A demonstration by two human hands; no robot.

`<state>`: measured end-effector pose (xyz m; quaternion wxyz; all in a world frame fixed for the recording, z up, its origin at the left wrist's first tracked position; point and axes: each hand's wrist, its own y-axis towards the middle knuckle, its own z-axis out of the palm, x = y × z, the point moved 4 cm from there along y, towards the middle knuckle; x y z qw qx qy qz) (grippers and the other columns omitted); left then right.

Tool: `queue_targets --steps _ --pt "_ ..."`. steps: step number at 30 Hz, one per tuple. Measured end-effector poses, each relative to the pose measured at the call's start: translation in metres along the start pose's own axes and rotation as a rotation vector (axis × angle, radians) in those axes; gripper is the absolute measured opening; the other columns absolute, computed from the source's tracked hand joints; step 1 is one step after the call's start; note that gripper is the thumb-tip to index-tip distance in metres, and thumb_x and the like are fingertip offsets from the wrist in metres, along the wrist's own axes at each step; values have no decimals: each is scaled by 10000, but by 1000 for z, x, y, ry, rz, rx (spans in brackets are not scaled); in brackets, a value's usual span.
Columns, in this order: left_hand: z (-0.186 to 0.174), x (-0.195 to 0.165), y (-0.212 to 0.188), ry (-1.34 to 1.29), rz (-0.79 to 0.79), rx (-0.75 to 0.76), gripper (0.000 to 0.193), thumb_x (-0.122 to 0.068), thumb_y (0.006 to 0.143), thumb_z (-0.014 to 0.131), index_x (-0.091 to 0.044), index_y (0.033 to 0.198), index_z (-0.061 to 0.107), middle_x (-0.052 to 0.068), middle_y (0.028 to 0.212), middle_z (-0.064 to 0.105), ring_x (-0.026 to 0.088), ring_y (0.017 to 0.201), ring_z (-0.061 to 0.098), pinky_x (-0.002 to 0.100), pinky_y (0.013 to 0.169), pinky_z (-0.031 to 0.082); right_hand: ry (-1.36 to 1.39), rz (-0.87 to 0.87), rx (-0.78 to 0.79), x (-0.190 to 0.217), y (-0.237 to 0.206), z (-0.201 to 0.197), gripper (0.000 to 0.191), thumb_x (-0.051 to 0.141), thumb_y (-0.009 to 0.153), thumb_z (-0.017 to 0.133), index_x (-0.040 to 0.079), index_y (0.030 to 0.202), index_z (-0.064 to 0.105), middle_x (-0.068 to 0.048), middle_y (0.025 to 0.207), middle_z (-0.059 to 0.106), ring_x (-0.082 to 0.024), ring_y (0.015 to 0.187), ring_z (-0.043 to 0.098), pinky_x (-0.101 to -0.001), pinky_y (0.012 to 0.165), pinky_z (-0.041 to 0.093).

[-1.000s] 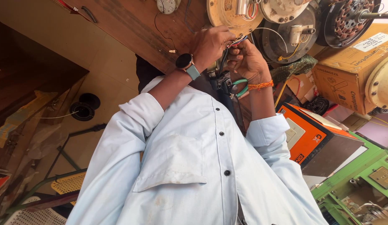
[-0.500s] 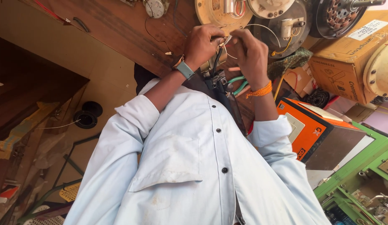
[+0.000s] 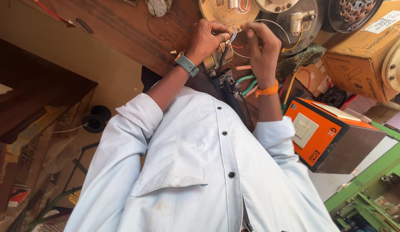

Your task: The person repairs a small electric motor at a cluttered workbench. They handle the motor's lead wires, twist and join wire ends by hand, use a hand tool to cut or strip wire insulation, and reposition the motor while working on its wiring connections.

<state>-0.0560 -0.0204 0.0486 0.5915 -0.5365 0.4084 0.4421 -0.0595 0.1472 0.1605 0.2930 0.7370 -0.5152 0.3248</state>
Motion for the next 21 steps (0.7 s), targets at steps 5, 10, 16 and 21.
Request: queue_targets --steps 5,10,16,21 --pt "1 13 0 -203 -133 39 127 -68 865 780 2 963 816 59 816 791 80 573 684 225 486 572 65 -1 120 -15 14 15 330 -23 1054 610 40 1375 569 -33 993 793 -64 732 686 -230 638 529" --pt "8 15 -1 -287 -55 -43 119 -30 835 800 27 938 809 74 896 795 89 646 716 226 478 573 166 47 51 -25 -15 28 352 -64 1045 662 51 1369 585 -96 1003 782 -86 900 738 -247 758 585" --pt "4 4 0 -143 -80 -37 115 -42 839 792 -4 946 813 64 840 802 80 604 724 220 469 587 -27 -50 -51 -19 -11 23 294 -14 954 754 44 1227 660 -82 1015 792 -111 762 715 -262 678 552" --pt "4 -7 5 -69 -138 -5 95 -39 824 800 -11 913 819 53 767 794 73 550 702 219 455 565 -223 -362 18 -8 11 12 174 66 956 803 68 1111 723 -62 1003 752 -215 827 743 -311 716 576"
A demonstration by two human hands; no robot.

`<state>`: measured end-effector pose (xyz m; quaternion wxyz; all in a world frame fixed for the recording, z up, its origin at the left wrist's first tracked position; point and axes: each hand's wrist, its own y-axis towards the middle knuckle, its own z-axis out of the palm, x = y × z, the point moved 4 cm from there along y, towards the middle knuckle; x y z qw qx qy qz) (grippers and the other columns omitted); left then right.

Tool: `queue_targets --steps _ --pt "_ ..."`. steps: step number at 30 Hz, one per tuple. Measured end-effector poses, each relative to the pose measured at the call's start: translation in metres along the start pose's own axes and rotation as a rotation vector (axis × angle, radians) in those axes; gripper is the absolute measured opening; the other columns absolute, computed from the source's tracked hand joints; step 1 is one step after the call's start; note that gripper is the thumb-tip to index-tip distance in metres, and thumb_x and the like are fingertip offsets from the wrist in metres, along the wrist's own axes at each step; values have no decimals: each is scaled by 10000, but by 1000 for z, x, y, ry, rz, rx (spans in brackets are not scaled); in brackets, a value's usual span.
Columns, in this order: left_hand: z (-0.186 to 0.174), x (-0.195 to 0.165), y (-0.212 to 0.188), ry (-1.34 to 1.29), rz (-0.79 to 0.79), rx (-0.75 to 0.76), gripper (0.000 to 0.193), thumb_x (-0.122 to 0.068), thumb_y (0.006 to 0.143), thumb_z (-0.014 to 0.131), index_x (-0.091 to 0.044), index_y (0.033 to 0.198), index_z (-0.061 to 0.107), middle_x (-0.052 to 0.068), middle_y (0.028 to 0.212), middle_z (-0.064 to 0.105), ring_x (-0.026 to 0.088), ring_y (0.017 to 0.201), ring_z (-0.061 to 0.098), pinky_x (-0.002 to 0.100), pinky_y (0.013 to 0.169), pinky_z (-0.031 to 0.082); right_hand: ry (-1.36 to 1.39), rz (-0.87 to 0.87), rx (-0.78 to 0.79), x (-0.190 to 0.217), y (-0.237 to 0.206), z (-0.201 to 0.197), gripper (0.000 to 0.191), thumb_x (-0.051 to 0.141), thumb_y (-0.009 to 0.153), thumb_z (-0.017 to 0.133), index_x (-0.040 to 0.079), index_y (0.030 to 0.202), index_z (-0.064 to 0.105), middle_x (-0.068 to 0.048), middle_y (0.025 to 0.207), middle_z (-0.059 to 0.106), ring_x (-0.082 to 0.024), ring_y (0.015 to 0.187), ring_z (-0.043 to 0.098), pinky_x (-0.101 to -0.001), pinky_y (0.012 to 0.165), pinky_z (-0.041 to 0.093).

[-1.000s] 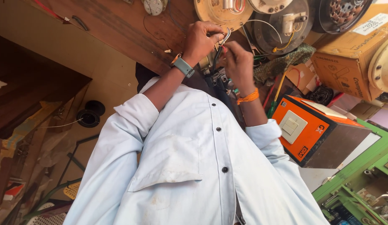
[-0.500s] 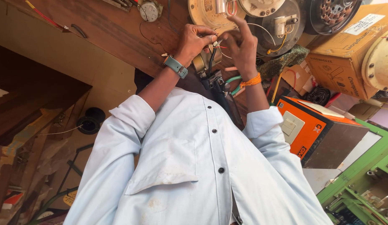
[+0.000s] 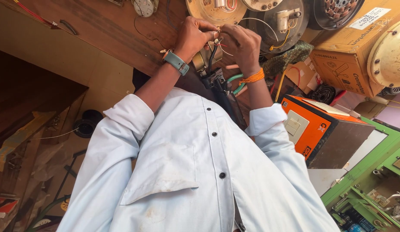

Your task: The person repairs a small electric motor at a cluttered workbench. They handle the motor's lead wires, twist and join wire ends by hand, use a hand tool to cut or strip wire insulation, and reposition the motor while working on its wiring connections.

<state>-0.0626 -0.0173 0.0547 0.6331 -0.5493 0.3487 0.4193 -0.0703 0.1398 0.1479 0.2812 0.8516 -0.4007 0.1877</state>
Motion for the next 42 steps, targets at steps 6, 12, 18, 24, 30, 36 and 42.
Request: queue_targets --steps 6,12,18,24,30,36,42 --pt "1 -10 2 129 45 10 106 -75 806 830 -38 905 818 50 756 792 105 527 719 229 467 571 -149 -228 117 -2 15 -14 175 123 920 812 85 1066 723 -55 998 733 -227 758 679 -351 672 525" --pt "-7 -31 -26 618 710 -185 115 -79 830 828 -77 944 811 43 921 771 213 756 746 337 642 581 -61 3 200 -5 7 9 117 89 1037 713 55 1088 613 -67 961 685 -222 821 669 -339 723 520" --pt "-14 -27 -52 883 989 -249 221 -52 905 728 -76 1124 746 27 1064 727 201 811 756 360 638 542 840 921 257 -28 -22 46 130 170 1094 601 48 1080 645 -19 859 644 -72 674 560 -227 602 459" --pt "-17 -33 -33 583 750 -213 122 -83 863 812 -78 984 811 34 929 761 210 757 739 331 651 577 570 519 240 -10 -2 16 143 108 1122 611 30 1241 599 -55 1006 695 -108 836 659 -271 722 537" --pt "-21 -19 3 103 88 30 119 -57 813 825 -32 929 817 50 760 793 119 562 727 243 488 571 18 80 198 9 27 -4 293 38 919 789 48 1184 665 -78 1016 718 -230 802 702 -339 708 551" --pt "-22 -22 9 156 86 31 125 -66 796 841 -34 915 824 70 758 792 113 571 740 241 500 603 -144 -249 207 8 43 -11 169 152 947 825 92 1073 730 -39 1056 739 -229 861 711 -349 761 547" --pt "-16 -44 -19 609 607 -183 115 -86 789 829 -99 902 846 49 888 787 240 729 742 351 630 577 -92 -167 333 1 39 -5 89 88 935 762 57 1014 736 -59 956 710 -211 777 692 -338 704 540"
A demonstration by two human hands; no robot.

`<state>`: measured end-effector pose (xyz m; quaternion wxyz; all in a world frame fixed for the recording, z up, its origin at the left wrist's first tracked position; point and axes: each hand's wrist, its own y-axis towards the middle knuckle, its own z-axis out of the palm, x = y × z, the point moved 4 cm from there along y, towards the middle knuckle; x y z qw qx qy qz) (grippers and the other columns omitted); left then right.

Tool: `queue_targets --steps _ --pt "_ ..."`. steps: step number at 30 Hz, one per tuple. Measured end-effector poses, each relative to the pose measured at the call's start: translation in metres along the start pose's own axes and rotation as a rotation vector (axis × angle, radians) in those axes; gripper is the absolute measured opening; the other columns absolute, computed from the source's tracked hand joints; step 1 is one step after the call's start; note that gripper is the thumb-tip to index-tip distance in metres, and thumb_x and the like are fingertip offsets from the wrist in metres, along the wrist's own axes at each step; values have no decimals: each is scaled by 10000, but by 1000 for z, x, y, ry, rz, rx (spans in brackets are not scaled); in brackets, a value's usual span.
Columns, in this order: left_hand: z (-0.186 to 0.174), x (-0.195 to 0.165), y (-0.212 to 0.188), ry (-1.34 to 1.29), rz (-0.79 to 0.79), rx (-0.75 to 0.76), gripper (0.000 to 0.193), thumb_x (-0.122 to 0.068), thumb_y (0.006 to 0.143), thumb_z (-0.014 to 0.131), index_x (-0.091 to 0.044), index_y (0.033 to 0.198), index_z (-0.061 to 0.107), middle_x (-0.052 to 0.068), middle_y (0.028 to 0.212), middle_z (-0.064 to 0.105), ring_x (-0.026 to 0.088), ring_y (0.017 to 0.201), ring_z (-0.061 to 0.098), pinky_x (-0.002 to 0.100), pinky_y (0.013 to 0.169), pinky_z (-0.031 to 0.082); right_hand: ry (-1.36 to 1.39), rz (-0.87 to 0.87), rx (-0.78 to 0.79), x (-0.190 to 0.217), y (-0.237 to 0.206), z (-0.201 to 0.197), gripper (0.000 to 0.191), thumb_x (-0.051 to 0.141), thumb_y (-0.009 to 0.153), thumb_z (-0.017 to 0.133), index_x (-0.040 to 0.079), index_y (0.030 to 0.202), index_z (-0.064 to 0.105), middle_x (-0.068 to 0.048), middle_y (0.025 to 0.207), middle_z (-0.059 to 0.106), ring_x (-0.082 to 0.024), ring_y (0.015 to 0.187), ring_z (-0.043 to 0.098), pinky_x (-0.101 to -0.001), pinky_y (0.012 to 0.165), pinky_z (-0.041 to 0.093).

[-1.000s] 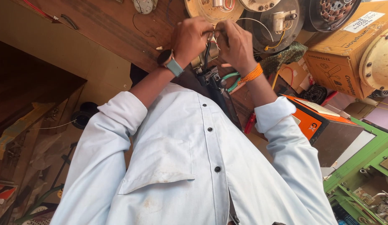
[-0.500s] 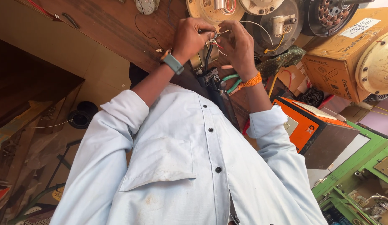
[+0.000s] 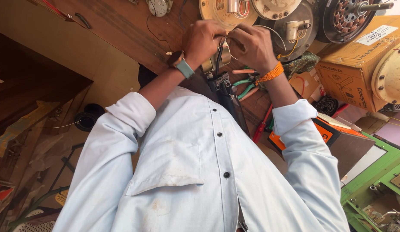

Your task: The person repairs a small electric motor at a cluttered workbench. They handle the motor's lead wires, twist and join wire ends by hand, use a hand tool to cut or strip wire insulation, and reposition the motor while working on its wiring connections.

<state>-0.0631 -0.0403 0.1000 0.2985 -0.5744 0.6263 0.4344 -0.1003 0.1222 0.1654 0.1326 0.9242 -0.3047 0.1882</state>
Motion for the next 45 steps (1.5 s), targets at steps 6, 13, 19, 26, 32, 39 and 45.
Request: queue_targets --steps 6,13,19,26,32,39,45 --pt "-5 -15 -25 196 270 -97 251 -42 855 744 -86 1101 772 20 1047 736 248 803 742 369 697 579 974 835 45 -17 -24 36 158 115 1032 611 26 947 710 -17 839 691 -82 705 631 -254 620 496" --pt "0 -7 -12 -2 26 2 101 -118 868 803 -131 968 810 31 941 764 267 789 739 381 674 573 138 169 -106 5 -18 -6 67 42 1078 604 27 1130 644 -91 1001 714 -227 914 707 -323 806 545" --pt "5 -2 5 -55 -154 94 123 -138 762 836 -183 877 845 34 854 777 258 736 748 378 654 584 -120 -112 -7 9 -4 -19 165 174 990 803 98 1092 697 -46 1016 755 -226 803 685 -348 744 521" --pt "1 -15 -7 41 31 -1 74 -147 851 810 -144 922 828 44 880 757 303 719 718 423 611 555 57 16 20 1 -12 2 139 102 952 723 54 1081 706 -89 860 703 -234 707 659 -352 664 509" --pt "-4 -22 -21 70 142 -60 79 -58 873 728 -75 931 779 40 896 730 279 754 730 408 652 559 837 685 176 -23 -31 34 192 176 1161 556 42 1090 675 -76 851 719 -185 682 610 -317 604 439" --pt "3 -6 -6 -76 -56 13 78 -115 791 800 -124 864 825 56 877 778 264 760 751 369 678 587 -136 -34 -30 13 -21 -2 224 134 941 786 74 1129 680 -42 1055 725 -203 893 697 -350 751 510" --pt "5 2 -2 -123 -141 46 104 -165 736 853 -133 833 833 82 832 776 272 742 747 376 673 580 -226 -289 -36 15 -12 -10 371 149 862 809 54 1195 675 -67 1130 710 -202 933 695 -338 781 519"
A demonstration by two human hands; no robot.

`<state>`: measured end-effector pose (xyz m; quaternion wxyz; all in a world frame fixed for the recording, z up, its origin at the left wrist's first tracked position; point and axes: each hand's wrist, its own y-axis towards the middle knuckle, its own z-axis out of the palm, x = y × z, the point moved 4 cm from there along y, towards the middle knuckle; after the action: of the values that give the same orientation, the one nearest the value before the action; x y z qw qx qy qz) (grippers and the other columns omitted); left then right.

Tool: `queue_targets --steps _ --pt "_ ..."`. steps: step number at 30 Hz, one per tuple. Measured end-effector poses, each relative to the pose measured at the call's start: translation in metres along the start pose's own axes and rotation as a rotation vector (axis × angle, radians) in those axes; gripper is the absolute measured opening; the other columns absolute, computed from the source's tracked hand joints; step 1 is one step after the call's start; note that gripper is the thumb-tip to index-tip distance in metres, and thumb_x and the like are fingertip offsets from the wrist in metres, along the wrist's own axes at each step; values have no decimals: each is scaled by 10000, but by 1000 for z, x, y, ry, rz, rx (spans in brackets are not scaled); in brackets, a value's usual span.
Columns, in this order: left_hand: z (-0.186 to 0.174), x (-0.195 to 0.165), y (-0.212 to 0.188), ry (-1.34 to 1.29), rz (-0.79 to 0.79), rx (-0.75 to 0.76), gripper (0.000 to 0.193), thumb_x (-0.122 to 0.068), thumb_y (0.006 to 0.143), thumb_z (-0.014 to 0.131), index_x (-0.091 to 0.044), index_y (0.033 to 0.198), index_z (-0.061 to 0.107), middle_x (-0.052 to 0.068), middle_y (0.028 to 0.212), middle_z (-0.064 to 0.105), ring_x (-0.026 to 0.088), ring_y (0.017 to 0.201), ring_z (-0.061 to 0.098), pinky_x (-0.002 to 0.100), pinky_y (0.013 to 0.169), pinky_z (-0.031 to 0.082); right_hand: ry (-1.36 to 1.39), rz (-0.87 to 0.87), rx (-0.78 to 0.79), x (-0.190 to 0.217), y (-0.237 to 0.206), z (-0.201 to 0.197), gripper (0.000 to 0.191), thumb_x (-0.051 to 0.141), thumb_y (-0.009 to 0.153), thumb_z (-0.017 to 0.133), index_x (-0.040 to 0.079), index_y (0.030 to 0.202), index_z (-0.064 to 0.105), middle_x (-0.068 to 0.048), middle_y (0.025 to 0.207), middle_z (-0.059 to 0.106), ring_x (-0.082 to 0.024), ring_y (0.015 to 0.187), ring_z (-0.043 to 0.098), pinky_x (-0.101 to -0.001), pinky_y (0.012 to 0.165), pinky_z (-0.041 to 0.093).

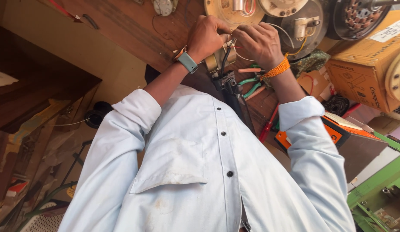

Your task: The person repairs a small electric motor at a cluttered workbench. They handle the motor's lead wires, twist and join wire ends by hand, use a hand tool to cut or strip wire insulation, and reposition the motor while working on its wiring connections.

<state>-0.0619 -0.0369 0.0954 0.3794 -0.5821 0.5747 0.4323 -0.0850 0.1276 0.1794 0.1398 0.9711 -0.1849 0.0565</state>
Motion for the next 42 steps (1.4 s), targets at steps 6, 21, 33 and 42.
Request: queue_targets --steps 6,21,33,42 --pt "-9 -7 -18 103 182 -68 72 -118 867 785 -107 937 794 53 907 742 300 801 728 405 680 574 289 454 -50 7 1 26 141 41 966 713 38 1099 667 -115 942 695 -274 783 673 -378 702 513" --pt "-57 0 -36 -19 102 -206 122 -159 968 718 -69 1047 744 36 930 727 197 737 701 333 632 528 934 1068 -416 5 -74 58 214 128 1160 502 0 1093 660 -35 948 701 -62 707 572 -226 625 469" --pt "8 26 31 166 240 31 121 -221 809 825 -140 890 787 52 934 756 292 858 714 414 769 546 1739 1337 -377 -13 -88 98 259 251 1087 612 55 1256 620 -72 1046 791 -32 635 539 -196 567 457" --pt "26 37 27 52 111 131 155 -216 754 865 -94 807 783 65 843 777 258 826 736 392 771 556 1840 1181 -628 6 -82 88 471 63 987 680 126 1412 486 -21 1005 655 -85 879 689 -279 796 611"
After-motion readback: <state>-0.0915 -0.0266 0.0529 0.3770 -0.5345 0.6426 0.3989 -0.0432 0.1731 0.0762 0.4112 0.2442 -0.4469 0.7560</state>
